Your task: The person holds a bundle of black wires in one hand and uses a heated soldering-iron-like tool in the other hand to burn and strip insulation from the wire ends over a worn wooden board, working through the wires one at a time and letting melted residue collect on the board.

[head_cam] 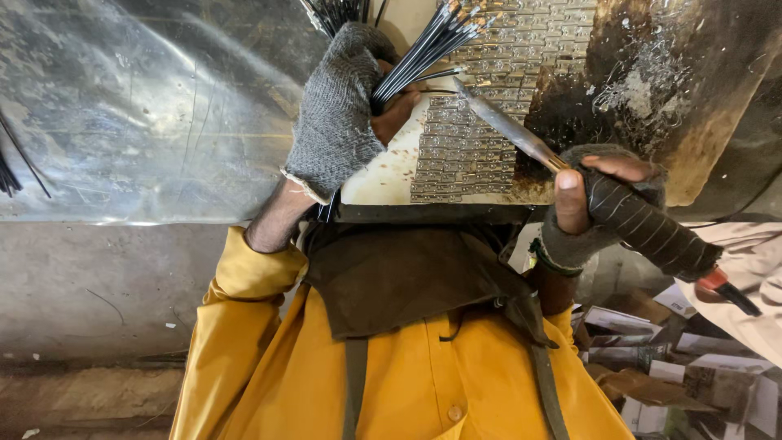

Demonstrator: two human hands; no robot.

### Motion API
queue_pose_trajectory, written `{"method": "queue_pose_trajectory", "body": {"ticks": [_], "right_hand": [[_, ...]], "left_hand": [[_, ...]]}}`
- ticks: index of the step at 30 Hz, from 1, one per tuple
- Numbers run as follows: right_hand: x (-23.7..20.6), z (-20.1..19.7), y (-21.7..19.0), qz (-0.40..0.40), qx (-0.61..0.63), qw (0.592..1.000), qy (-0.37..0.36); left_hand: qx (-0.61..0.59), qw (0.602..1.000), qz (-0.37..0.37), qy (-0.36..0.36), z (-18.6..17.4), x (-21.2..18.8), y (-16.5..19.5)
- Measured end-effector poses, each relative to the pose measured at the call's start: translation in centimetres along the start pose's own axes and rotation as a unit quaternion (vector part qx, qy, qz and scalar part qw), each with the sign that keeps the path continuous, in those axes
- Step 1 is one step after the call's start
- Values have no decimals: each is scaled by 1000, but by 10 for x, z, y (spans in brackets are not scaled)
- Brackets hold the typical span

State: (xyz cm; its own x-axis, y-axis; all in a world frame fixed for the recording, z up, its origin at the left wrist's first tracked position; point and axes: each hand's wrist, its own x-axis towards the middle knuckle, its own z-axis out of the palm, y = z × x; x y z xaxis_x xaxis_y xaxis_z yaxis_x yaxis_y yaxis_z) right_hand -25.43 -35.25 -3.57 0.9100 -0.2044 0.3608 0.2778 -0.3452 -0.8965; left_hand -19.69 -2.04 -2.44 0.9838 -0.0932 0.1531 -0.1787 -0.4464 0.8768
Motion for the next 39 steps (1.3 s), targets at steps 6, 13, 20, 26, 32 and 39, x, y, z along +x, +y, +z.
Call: {"method": "queue_pose_trajectory", "body": {"ticks": [6, 13, 20, 26, 32, 39], "right_hand": [[-5, 3, -12, -9, -15, 1000, -17], [-1, 9, -25, -3, 4, 1000, -20], [-8, 4, -10, -11, -65, 997, -48], [-4, 3, -1, -64, 12, 997, 47], [-5, 0, 4, -105, 31, 993, 47], [-11, -49, 40, -119, -11, 987, 109]], "left_hand": [[37, 999, -14, 2, 0, 0, 3], [49, 999, 7, 14, 1, 0, 5], [41, 999, -3, 24, 1, 1, 10], [-10, 997, -79, 2, -1, 4, 13], [39, 999, 11, 8, -1, 5, 11], [-94, 987, -129, -19, -9, -4, -3]]}}
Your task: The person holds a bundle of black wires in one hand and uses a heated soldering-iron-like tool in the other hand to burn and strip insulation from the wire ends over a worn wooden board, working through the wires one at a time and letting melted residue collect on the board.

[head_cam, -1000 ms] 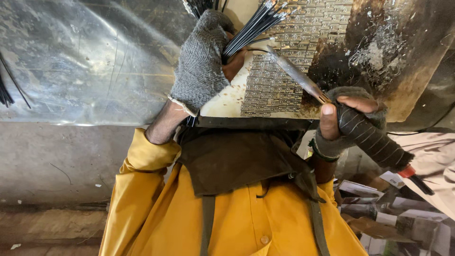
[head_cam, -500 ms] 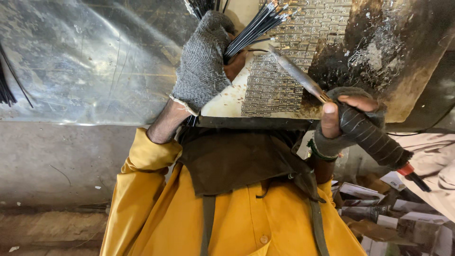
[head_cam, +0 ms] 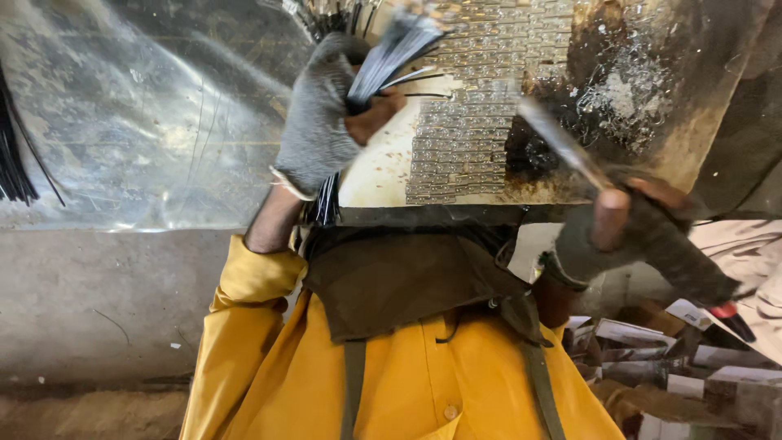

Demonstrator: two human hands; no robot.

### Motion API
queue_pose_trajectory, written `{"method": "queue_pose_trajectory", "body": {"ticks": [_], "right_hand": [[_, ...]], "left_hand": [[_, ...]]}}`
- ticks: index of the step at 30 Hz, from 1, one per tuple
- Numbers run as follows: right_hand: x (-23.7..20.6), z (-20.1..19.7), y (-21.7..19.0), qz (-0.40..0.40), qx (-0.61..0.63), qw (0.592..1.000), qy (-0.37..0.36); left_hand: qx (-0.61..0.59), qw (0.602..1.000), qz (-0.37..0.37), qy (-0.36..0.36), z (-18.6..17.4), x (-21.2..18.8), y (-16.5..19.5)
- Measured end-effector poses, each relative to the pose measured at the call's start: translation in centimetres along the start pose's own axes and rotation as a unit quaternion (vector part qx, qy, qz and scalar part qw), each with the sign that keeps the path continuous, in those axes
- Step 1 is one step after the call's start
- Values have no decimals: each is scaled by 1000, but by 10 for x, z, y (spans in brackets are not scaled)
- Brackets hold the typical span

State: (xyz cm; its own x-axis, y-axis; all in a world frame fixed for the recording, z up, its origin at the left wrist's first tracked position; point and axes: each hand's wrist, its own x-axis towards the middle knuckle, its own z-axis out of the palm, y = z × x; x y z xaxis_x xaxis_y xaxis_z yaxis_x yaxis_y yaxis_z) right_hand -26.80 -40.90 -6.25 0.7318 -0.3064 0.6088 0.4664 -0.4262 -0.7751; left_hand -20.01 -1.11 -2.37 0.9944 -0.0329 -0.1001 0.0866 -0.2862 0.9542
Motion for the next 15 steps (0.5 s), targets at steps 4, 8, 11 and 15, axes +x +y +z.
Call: {"method": "queue_pose_trajectory", "body": {"ticks": [4, 8, 11, 15], "right_hand": [[11, -54, 17, 0, -66, 997, 45], [3, -80, 4, 72, -111, 987, 94], [-3, -72, -11, 148, -103, 975, 127], [11, -53, -17, 155, -102, 975, 120]], "left_hand": [[-177, 983, 31, 21, -3, -16, -40], [-239, 957, 101, 130, -8, -24, -83], [-186, 957, 109, 192, -17, -21, -95], [-245, 943, 102, 198, -16, -13, -77]]}}
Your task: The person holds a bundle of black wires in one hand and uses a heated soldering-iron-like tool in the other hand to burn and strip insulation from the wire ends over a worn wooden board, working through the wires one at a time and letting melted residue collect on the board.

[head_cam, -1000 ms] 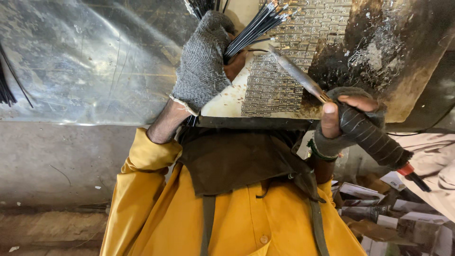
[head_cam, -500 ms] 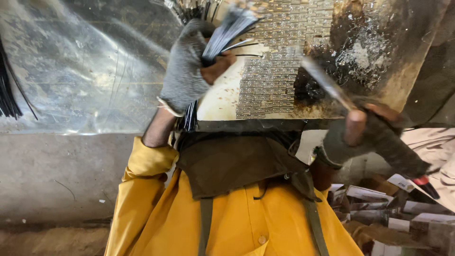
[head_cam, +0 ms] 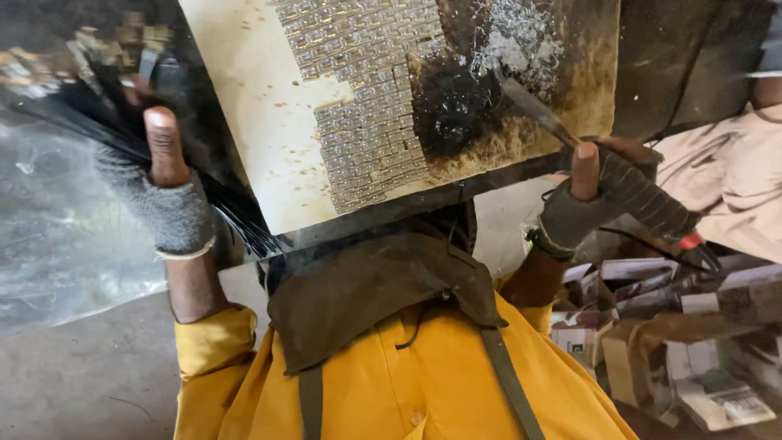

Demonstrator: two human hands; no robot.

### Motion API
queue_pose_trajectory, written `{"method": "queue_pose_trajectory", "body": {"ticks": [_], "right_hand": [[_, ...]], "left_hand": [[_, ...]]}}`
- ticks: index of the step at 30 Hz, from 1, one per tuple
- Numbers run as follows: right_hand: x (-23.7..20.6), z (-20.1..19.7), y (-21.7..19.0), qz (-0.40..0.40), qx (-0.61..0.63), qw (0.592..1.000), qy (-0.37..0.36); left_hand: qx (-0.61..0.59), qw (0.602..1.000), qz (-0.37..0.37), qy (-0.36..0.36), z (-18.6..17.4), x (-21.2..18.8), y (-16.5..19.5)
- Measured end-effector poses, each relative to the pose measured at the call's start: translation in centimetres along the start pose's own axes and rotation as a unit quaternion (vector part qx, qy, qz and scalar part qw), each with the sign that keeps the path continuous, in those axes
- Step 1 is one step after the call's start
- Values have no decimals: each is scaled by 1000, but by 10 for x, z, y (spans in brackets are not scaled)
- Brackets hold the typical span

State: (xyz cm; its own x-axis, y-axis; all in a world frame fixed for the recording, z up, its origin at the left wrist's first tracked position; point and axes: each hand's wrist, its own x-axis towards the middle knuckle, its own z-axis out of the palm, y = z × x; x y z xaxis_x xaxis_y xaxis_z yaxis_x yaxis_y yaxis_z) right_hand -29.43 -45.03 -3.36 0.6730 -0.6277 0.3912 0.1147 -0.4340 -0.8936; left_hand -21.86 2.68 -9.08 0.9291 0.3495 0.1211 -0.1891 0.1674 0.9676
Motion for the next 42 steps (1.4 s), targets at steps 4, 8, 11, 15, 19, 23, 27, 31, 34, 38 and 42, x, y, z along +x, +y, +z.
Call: {"method": "queue_pose_trajectory", "body": {"ticks": [4, 8, 11, 15, 19, 23, 27, 31, 34, 38, 42], "right_hand": [[3, 10, -7, -59, 0, 998, -37], [-11, 6, -5, -33, 9, 999, -35], [-6, -1, 14, -62, 38, 996, -52], [22, -24, 59, -165, -4, 986, -9], [27, -47, 103, -213, 39, 971, -97], [-7, -18, 122, -192, 103, 965, -148], [-48, 29, 67, -128, 111, 963, -211], [-58, 77, -20, -76, 117, 954, -266], [-57, 102, -63, -52, 93, 955, -278], [-58, 110, -78, -32, 109, 948, -299], [-59, 105, -64, -51, 95, 945, -309]], "left_hand": [[92, 995, -48, -8, 28, -7, 33], [167, 983, -74, -24, 44, -6, 58], [162, 984, -42, -64, 46, -1, 61], [144, 984, -22, -100, 41, 2, 54], [189, 971, -37, -144, 33, 0, 57], [246, 953, -44, -169, 29, -3, 68], [269, 943, -39, -191, 30, -4, 72], [281, 938, -47, -198, 32, -4, 69], [271, 943, -23, -192, 32, -5, 68], [255, 949, 19, -183, 33, -7, 67], [287, 941, -21, -180, 34, -7, 66]]}}
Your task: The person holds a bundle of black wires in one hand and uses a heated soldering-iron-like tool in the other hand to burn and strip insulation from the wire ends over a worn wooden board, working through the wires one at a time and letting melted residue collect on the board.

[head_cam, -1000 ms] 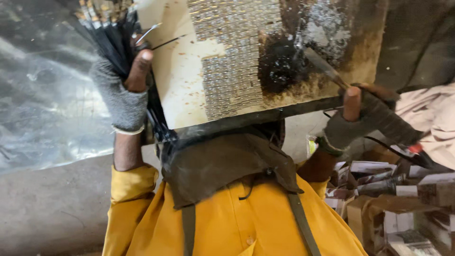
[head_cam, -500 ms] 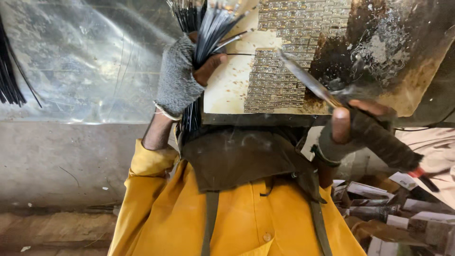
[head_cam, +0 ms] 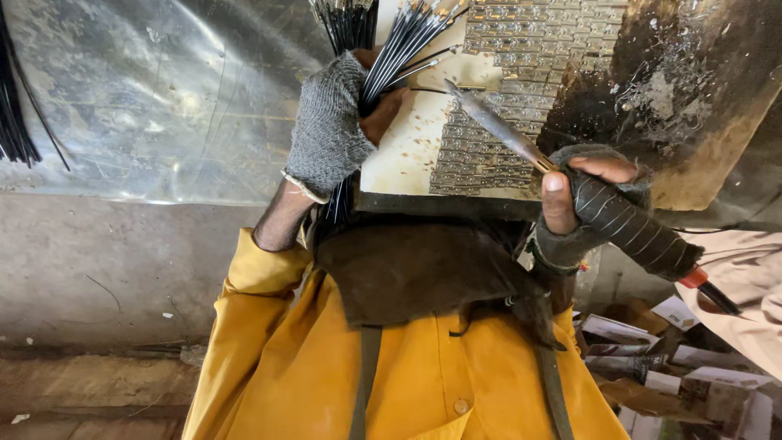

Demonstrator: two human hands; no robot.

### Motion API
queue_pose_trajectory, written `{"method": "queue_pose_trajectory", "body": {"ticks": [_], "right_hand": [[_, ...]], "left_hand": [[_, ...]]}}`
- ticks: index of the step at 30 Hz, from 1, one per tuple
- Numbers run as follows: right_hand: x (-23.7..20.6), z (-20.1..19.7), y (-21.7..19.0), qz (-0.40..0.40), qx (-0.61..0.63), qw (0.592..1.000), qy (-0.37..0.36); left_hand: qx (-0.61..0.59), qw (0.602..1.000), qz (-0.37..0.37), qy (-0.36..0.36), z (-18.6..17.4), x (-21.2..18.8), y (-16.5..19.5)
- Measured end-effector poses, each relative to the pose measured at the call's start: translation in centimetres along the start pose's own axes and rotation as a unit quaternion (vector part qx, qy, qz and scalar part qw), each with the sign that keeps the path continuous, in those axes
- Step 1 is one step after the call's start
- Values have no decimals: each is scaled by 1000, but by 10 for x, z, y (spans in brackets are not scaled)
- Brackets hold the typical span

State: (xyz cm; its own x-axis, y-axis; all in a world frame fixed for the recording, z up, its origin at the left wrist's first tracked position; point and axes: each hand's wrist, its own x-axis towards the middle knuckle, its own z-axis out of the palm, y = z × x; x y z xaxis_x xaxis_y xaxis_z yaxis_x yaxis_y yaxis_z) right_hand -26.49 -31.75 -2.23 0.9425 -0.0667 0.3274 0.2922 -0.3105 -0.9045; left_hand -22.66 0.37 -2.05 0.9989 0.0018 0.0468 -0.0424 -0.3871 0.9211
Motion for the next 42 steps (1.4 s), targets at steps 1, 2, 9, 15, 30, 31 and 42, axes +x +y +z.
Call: {"method": "queue_pose_trajectory", "body": {"ticks": [1, 2, 9, 15, 30, 31, 42], "right_hand": [[-1, -1, 3, -7, -8, 1000, -4], [0, -2, 7, -18, -20, 1000, -12], [0, 1, 11, -105, -63, 991, -49], [-24, -37, 61, -122, 2, 992, -24], [-34, -153, 102, -89, -107, 970, 198], [-32, -144, 86, -74, -111, 969, 208], [-6, -110, 15, 15, -88, 964, 251]], "left_hand": [[-2, 1000, 18, 7, 1, 0, 0], [-5, 999, 35, 14, 1, 0, 0], [6, 999, 37, 16, 4, 1, -2], [2, 1000, 29, 12, 6, 0, -2], [-337, 935, -29, 107, -5, -22, -67], [-398, 909, -6, 122, -6, -22, -64], [-163, 965, -186, 93, 0, 5, 19]]}}
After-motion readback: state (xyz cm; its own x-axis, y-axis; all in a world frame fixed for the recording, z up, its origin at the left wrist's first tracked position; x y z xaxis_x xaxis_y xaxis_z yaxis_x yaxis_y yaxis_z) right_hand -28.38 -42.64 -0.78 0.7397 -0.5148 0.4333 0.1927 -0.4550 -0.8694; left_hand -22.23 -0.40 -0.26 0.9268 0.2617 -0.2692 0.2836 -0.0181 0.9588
